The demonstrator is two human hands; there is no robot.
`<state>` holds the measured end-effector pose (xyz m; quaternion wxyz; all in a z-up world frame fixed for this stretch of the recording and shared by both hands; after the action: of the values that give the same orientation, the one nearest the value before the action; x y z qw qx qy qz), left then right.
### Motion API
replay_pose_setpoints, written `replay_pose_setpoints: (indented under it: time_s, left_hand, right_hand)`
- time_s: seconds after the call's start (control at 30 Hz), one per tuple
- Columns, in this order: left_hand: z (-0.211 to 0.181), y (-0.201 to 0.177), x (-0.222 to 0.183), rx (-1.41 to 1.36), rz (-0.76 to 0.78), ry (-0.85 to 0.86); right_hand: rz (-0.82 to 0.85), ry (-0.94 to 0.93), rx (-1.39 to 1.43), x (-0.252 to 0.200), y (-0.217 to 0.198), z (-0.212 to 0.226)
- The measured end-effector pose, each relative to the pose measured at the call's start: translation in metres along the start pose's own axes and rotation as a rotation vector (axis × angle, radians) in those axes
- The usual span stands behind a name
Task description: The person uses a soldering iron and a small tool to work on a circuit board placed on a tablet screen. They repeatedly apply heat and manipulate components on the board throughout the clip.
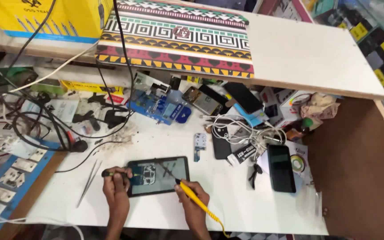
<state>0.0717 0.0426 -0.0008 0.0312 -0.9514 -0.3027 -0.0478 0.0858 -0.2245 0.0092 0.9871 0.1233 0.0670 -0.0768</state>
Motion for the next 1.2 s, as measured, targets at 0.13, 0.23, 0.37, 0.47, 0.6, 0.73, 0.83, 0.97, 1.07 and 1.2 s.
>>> replay_pose_setpoints:
  time_s: [0.13, 0.23, 0.37, 0.47, 0.6, 0.73, 0.83, 0.97, 1.07, 1.2]
  left_hand:
    - [-0.007, -0.004, -0.003, -0.072, 0.01, 0.026]
    - [-0.017, -0.002, -0.004, -0.077, 0.034, 0.065]
    - [-0.019, -0.001, -0.001, -0.061, 0.054, 0.058]
    - [-0.017, 0.002, -0.004, -0.093, 0.065, 0.087]
    - [-0.007, 0.003, -0.002, -0.167, 0.131, 0.063]
    - [-0.003, 0.001, 0.004, -0.175, 0.124, 0.074]
    - [0.004, 0.001, 0.007, -0.239, 0.106, 0.013]
    - [-0.003, 0.005, 0.006, -0.195, 0.126, 0.052]
    - [-0.011, 0.009, 0.008, -0.235, 0.14, 0.084]
    - [-0.017, 0.009, 0.003, -0.158, 0.157, 0.101]
  right_hand:
    - [0.099, -0.149, 0.019, -0.005, 0.009, 0.004]
    - [0.158, -0.223, 0.071, -0.007, 0.01, 0.006]
    - [0.133, -0.219, 0.2, -0.006, 0.003, 0.002]
    - [0.037, -0.219, 0.178, -0.007, -0.012, -0.002]
    - [0.04, -0.26, 0.313, -0.001, -0.013, -0.009]
    - [0.016, -0.248, 0.326, 0.002, -0.016, -0.016]
    - [-0.022, -0.256, 0.264, 0.002, -0.018, -0.021]
    - [-0.032, -0.302, 0.25, 0.0, -0.023, -0.015]
    - [-0.061, -0.32, 0.276, -0.002, -0.024, -0.011]
    - [-0.099, -0.293, 0.261, 0.002, -0.019, -0.011]
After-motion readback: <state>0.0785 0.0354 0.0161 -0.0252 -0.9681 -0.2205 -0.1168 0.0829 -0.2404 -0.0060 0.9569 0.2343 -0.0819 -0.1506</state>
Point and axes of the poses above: each hand's wrist, its own x-axis towards the middle knuckle, its own y-axis out of the palm, z = x × y, the point moved 8 cm from there along x, towards the middle knuckle, and after that the axes turned 13 degrees about x, right-handed, at the moved point
